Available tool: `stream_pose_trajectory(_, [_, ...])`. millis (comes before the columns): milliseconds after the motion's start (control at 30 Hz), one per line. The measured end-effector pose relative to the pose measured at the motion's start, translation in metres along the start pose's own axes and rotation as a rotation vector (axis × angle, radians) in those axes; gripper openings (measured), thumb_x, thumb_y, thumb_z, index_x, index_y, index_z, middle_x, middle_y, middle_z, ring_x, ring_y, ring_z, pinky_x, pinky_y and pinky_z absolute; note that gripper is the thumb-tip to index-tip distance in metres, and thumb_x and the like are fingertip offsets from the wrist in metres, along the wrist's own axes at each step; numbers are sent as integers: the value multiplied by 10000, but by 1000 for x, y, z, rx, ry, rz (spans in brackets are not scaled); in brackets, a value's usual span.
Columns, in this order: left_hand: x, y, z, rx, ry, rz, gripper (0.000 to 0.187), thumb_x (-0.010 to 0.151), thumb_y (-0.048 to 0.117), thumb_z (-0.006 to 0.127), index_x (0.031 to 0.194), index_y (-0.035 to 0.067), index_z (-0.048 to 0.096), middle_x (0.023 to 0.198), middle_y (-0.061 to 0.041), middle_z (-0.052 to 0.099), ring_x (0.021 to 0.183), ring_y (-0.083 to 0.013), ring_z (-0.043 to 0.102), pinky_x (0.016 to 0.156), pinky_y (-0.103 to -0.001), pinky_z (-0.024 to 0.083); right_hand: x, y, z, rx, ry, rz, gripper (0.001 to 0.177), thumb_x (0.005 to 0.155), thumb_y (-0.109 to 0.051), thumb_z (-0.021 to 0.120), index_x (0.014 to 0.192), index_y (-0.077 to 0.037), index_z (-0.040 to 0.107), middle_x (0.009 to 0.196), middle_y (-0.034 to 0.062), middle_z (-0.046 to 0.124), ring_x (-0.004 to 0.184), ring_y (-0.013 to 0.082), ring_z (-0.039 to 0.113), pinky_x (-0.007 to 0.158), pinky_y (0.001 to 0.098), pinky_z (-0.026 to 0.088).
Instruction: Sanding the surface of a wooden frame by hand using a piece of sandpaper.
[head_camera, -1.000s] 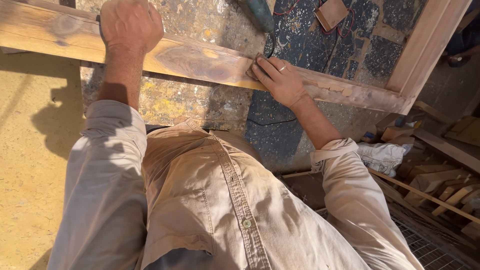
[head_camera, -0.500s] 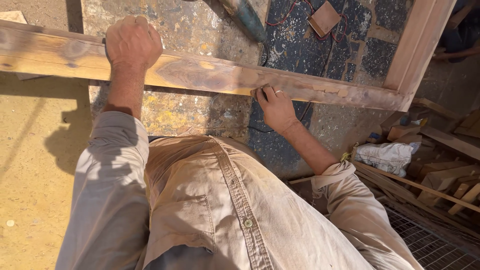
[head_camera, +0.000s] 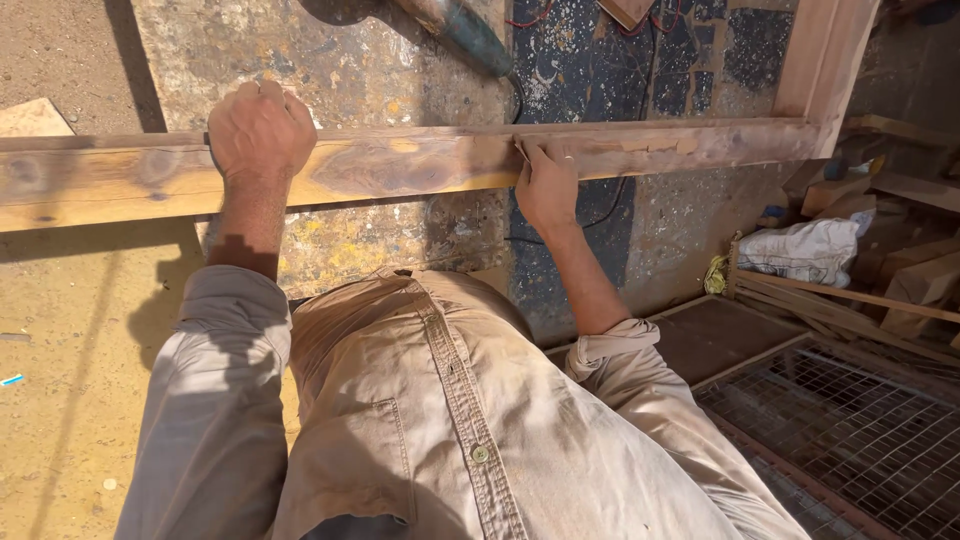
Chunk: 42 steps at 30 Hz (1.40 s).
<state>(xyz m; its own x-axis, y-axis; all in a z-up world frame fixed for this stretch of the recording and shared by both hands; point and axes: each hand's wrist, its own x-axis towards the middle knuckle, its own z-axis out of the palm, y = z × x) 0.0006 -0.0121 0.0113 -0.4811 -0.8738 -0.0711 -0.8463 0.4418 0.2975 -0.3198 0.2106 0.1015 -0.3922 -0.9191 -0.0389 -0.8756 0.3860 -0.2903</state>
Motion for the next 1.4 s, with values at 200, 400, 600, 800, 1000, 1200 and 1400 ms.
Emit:
stream_pose_trajectory(200, [2, 1, -2, 18, -35, 18, 367, 1079, 257, 525, 920, -3, 730, 736, -104, 629, 615, -212, 603, 558, -409, 478, -28, -38, 6, -45, -21, -33, 519, 816, 34, 630, 1322, -73, 683, 1098, 149, 649, 977, 393, 625, 782, 514, 482])
stream_pose_trajectory(400, [5, 5, -9, -7, -99, -4, 365, 1069, 264, 520, 958, -4, 741, 792, -138, 665, 683, -249, 656, 614, -432, 511, -43, -56, 4, -67, -119, 34, 516, 789, 13, 646, 1273, -151, 722, 1061, 107, 669, 1028, 336, 625, 818, 487, 472])
stream_pose_trajectory(600, [1, 2, -17, -38, -115, -1, 338, 1044, 270, 538, 976, 7, 740, 887, -168, 707, 800, -306, 703, 708, -458, 540, -18, -48, 16, 128, 81, 271, 338, 997, -71, 581, 1320, -102, 674, 1168, 164, 675, 1057, 385, 641, 907, 493, 522])
stream_pose_trajectory(800, [6, 2, -13, -42, -130, 5, 333, 1030, 277, 551, 974, 8, 739, 883, -165, 708, 797, -304, 704, 691, -469, 536, 0, -95, 20, -27, 6, 367, 350, 954, -108, 597, 1295, -91, 674, 1130, 211, 636, 933, 432, 642, 833, 525, 511])
stream_pose_trajectory(1000, [10, 3, -19, -73, -205, -27, 338, 1039, 278, 542, 1003, 0, 731, 906, -165, 703, 831, -296, 701, 719, -467, 542, -13, -110, 41, -188, -1, 186, 455, 884, -84, 649, 1337, -80, 612, 1144, 151, 594, 1001, 378, 602, 869, 539, 467])
stream_pose_trajectory(1200, [8, 2, -14, -74, -203, -13, 338, 1037, 272, 540, 1012, -5, 732, 916, -173, 704, 838, -295, 703, 728, -466, 551, -28, -121, 38, -211, -112, 132, 478, 840, -82, 673, 1313, -124, 623, 1155, 95, 582, 1122, 320, 567, 917, 528, 431])
stream_pose_trajectory(1400, [10, 8, -23, -83, -224, -25, 346, 1034, 281, 529, 1007, -1, 728, 908, -188, 702, 836, -316, 707, 737, -485, 551, -31, -105, 12, -40, -153, 201, 412, 870, -68, 639, 1248, -206, 729, 1119, 69, 666, 1118, 310, 615, 938, 517, 449])
